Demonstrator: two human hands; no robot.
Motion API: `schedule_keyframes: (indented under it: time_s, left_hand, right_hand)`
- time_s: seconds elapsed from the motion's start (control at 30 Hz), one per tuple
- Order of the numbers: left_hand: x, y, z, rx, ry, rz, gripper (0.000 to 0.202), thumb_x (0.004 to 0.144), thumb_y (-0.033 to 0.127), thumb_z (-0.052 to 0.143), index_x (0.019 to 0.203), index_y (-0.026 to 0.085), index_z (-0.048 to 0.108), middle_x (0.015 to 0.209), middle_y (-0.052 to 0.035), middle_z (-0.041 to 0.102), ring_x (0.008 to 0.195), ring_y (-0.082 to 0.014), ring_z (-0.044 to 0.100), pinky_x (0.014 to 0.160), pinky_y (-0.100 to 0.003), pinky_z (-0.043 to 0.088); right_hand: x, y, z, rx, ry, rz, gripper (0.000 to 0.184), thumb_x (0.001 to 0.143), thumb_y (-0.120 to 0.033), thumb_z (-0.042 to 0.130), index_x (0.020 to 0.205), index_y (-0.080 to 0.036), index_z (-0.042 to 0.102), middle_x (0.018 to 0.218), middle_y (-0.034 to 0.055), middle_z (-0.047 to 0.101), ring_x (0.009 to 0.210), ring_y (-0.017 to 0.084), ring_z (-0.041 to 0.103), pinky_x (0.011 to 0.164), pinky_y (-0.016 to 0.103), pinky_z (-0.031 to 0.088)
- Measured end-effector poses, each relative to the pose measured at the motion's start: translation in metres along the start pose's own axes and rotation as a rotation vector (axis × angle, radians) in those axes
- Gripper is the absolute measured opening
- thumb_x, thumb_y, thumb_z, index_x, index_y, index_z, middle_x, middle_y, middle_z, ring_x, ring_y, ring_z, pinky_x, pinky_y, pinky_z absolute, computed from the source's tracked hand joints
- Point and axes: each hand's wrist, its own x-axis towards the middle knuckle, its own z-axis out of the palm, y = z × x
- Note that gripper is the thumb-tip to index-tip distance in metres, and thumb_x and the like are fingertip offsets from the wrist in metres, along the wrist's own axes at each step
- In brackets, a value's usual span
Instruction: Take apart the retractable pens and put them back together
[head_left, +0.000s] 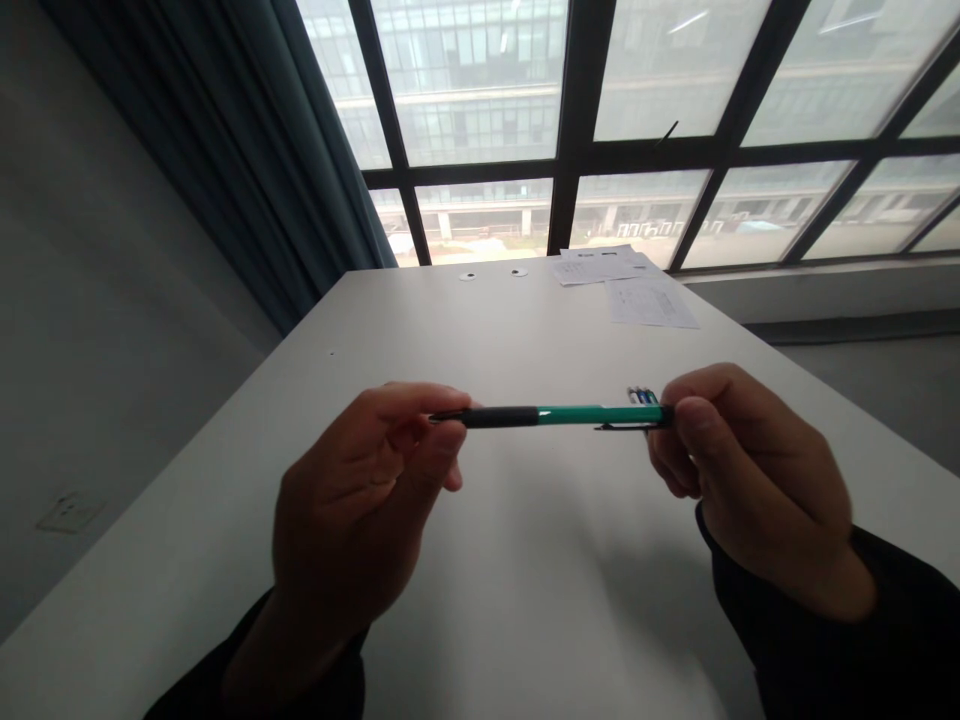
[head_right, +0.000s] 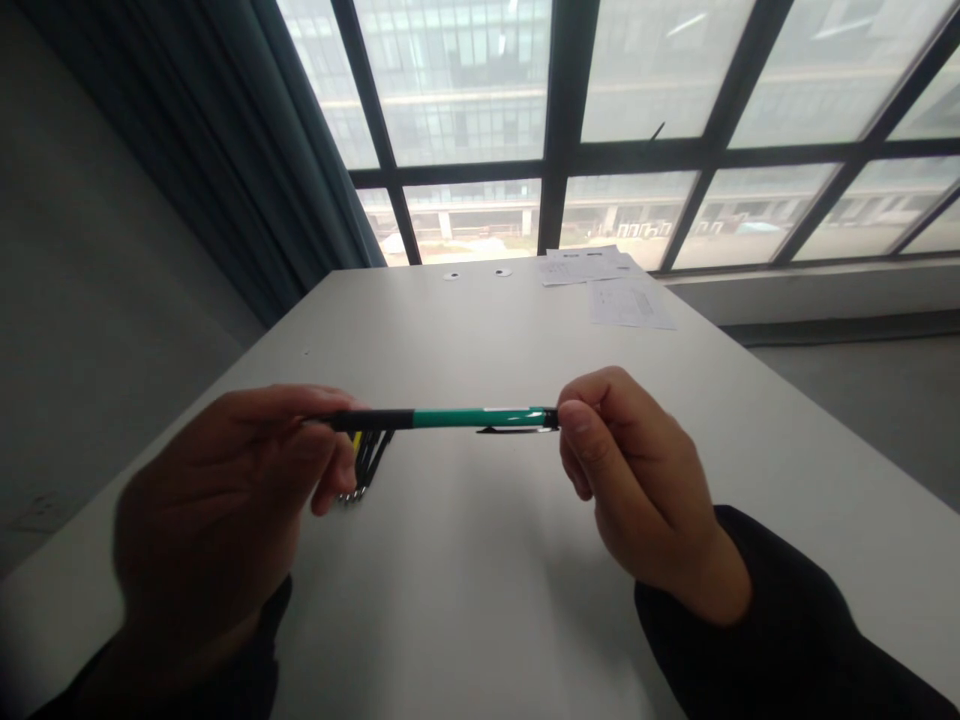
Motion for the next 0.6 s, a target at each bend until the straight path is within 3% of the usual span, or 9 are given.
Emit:
schedule_keyframes:
  time_s: [0.6]
  left_hand:
    - [0.0010,0.0018,0.0015,-0.050,0.011,0.036,0.014,0.088,0.015,0.068,0.099,0.024,0.071,0.100,-0.0012,0.072,0.056,-0.0078,0.060,0.042,-0.022,0.048]
  right_hand:
    - [0.0013,0.0029,0.0002,0.019,-0.005,-0.001,0.007,0.099,-0.027,0.057,0.106,-0.026,0.059,0.056,-0.0055,0.047,0.043,0.011,0.043,0.037,0.027,0.032]
